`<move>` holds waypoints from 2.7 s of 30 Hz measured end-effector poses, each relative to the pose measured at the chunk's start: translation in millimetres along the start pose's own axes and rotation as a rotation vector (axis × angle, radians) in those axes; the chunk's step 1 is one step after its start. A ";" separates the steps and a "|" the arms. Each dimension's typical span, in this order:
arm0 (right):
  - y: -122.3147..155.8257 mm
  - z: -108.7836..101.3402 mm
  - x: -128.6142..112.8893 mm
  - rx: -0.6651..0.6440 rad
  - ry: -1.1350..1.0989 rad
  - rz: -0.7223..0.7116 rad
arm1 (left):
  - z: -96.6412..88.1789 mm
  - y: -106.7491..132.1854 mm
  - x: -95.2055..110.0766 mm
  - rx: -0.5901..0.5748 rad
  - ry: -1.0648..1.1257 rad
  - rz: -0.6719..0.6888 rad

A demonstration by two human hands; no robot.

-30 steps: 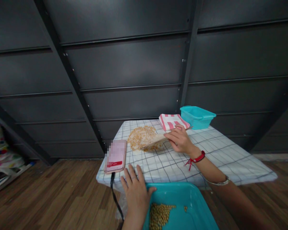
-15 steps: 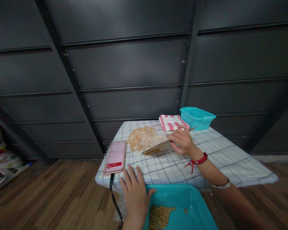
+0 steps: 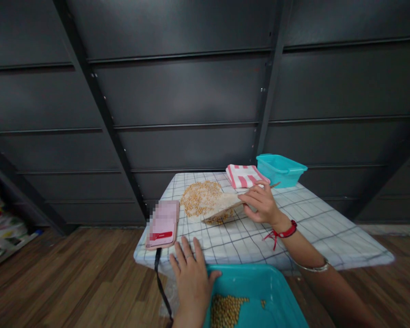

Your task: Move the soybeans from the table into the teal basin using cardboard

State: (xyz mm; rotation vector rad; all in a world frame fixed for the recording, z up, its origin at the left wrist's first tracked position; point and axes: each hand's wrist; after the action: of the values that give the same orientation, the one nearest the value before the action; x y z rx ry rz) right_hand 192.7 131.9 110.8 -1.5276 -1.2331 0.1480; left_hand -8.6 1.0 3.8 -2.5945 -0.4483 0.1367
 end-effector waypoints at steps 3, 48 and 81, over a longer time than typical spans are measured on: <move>-0.2 0.5 -0.4 0.002 -0.002 0.014 | 4.0 -0.1 -0.7 0.001 0.008 0.004; -7.2 -1.8 -6.5 -0.039 -0.066 -0.017 | -3.1 -4.2 -0.1 -0.109 0.079 -0.032; -4.3 -41.2 -23.7 -0.214 0.002 -0.015 | 11.8 2.0 -3.5 0.019 0.025 0.039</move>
State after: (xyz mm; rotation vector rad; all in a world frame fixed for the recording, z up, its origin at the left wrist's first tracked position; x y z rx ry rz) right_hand 206.6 86.8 118.0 -1.7010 -1.2906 0.0039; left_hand -13.4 3.6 -7.4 -2.5842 -0.3858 0.1205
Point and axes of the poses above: each hand's wrist, its own y-axis away from the middle knuckle, its own z-axis out of the palm, x = y × z, and after that the axes turned 10 degrees about -z, right-handed
